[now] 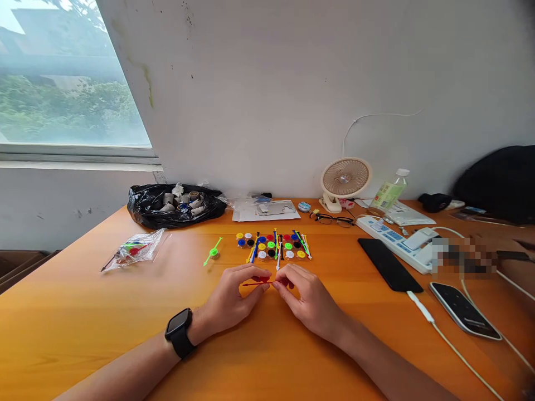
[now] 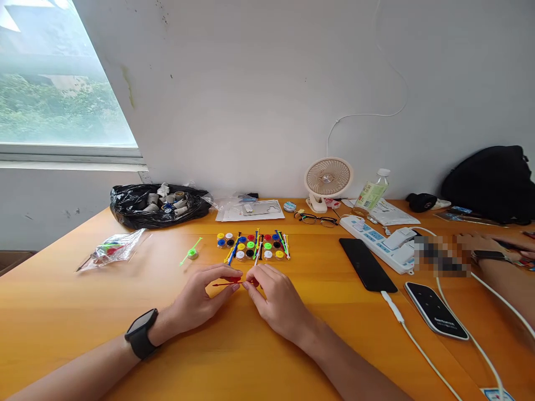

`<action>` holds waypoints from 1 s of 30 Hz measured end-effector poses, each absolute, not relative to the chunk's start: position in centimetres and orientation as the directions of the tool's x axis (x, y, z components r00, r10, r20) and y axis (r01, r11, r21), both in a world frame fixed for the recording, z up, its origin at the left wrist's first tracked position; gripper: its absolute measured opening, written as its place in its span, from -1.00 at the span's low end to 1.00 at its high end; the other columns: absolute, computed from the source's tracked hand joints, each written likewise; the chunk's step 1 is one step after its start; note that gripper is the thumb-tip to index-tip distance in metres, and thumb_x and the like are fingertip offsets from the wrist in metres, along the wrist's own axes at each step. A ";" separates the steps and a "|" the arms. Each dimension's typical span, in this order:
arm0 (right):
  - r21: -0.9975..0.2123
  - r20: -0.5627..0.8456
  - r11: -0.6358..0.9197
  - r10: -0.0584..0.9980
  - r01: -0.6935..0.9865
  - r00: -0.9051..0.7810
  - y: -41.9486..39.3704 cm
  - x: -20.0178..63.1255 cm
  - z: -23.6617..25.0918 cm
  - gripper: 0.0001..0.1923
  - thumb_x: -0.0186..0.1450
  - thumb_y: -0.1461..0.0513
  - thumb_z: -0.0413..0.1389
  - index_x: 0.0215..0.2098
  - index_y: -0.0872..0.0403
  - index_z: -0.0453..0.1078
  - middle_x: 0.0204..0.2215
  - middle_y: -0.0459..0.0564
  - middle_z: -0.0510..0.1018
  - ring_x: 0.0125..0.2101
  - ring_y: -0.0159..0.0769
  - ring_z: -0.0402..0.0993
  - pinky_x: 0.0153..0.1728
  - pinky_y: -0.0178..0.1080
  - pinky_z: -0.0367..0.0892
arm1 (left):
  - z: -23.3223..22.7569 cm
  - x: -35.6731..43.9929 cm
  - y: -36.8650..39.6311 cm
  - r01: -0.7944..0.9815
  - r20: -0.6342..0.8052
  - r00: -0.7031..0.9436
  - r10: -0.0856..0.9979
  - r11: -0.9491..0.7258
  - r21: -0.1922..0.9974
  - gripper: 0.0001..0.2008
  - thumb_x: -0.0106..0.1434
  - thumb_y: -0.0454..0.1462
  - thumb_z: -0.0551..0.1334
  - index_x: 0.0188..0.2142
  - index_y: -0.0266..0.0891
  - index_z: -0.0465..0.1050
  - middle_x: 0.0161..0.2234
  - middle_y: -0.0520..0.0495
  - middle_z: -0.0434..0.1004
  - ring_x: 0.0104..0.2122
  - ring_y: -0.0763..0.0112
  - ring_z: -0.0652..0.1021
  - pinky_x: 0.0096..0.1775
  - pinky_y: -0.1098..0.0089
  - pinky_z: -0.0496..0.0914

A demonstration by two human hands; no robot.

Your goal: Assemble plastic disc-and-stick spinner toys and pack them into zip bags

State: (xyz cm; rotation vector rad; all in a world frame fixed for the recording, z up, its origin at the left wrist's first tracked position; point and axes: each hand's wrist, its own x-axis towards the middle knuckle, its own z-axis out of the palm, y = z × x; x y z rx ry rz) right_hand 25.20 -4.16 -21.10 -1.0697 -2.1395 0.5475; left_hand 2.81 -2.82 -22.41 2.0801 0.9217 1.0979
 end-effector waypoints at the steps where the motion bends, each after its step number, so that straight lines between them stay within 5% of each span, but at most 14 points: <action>1: -0.629 0.379 0.575 0.815 0.523 -0.439 -4.2 25.2 -21.1 -0.90 0.51 0.27 0.07 -0.18 0.00 0.40 -0.28 -0.03 0.53 -0.26 -0.22 0.45 -0.20 -0.18 0.37 | -22.4 2.8 -2.8 0.305 0.434 0.417 0.798 -0.573 0.761 -0.85 0.41 -0.26 0.28 -0.07 -0.17 0.60 -0.14 -0.12 0.70 -0.15 0.24 0.66 -0.07 0.28 0.53; 10: -0.681 0.410 0.598 0.789 0.422 -0.457 -4.3 25.0 -20.6 -0.88 0.53 0.25 0.01 -0.14 -0.02 0.38 -0.24 0.00 0.48 -0.21 -0.19 0.43 -0.13 -0.15 0.38 | -21.3 2.5 -3.1 0.173 0.416 0.441 0.795 -0.530 0.830 -0.85 0.40 -0.21 0.31 -0.11 -0.20 0.61 -0.17 -0.15 0.68 -0.18 0.24 0.62 -0.09 0.29 0.51; 14: -0.719 0.407 0.573 0.806 0.393 -0.430 -3.9 25.4 -20.4 -0.86 0.54 0.21 0.02 -0.15 -0.02 0.41 -0.22 0.01 0.48 -0.19 -0.19 0.41 -0.10 -0.14 0.39 | -21.1 2.3 -2.9 -0.077 0.238 0.514 0.824 -0.232 0.970 -0.75 0.40 -0.13 0.32 -0.07 -0.24 0.63 -0.01 -0.23 0.65 -0.02 0.17 0.61 0.05 0.23 0.49; 17: -0.740 0.406 0.555 0.819 0.379 -0.406 -3.5 25.6 -20.6 -0.84 0.54 0.18 0.02 -0.14 -0.02 0.44 -0.22 0.02 0.49 -0.20 -0.18 0.41 -0.10 -0.12 0.42 | -21.5 2.3 -2.4 -0.136 0.118 0.531 0.839 -0.053 0.989 -0.71 0.31 -0.12 0.42 -0.06 -0.23 0.63 -0.08 -0.18 0.67 -0.08 0.22 0.62 0.02 0.25 0.49; 23: -0.694 0.482 0.574 0.819 0.435 -0.312 -3.7 25.8 -20.4 -0.69 0.56 0.15 -0.03 0.22 -0.13 0.37 0.05 0.07 0.46 0.09 -0.08 0.38 0.15 -0.02 0.34 | -21.9 2.3 -1.9 -0.189 0.108 0.482 0.869 -0.017 0.982 -0.69 0.25 -0.14 0.48 -0.10 -0.26 0.60 -0.18 -0.12 0.64 -0.18 0.33 0.61 -0.04 0.32 0.49; 28: -0.671 0.534 0.608 0.793 0.424 -0.293 -4.2 26.1 -20.7 -0.54 0.59 0.11 -0.14 0.42 -0.15 0.10 -0.10 0.04 0.47 -0.05 -0.13 0.45 0.16 0.00 0.32 | -21.8 2.3 -2.0 -0.203 0.121 0.437 0.891 -0.033 0.979 -0.70 0.26 -0.14 0.48 -0.13 -0.27 0.57 -0.19 -0.10 0.63 -0.18 0.36 0.60 -0.04 0.34 0.49; 30: -0.685 0.531 0.606 0.795 0.405 -0.292 -4.1 26.2 -21.0 -0.54 0.58 0.06 -0.13 0.39 -0.10 0.14 -0.13 0.04 0.48 -0.12 -0.14 0.46 0.07 -0.04 0.39 | -21.7 2.3 -2.1 -0.201 0.124 0.433 0.893 -0.038 0.979 -0.69 0.25 -0.13 0.48 -0.13 -0.28 0.57 -0.19 -0.12 0.63 -0.18 0.34 0.61 -0.04 0.32 0.51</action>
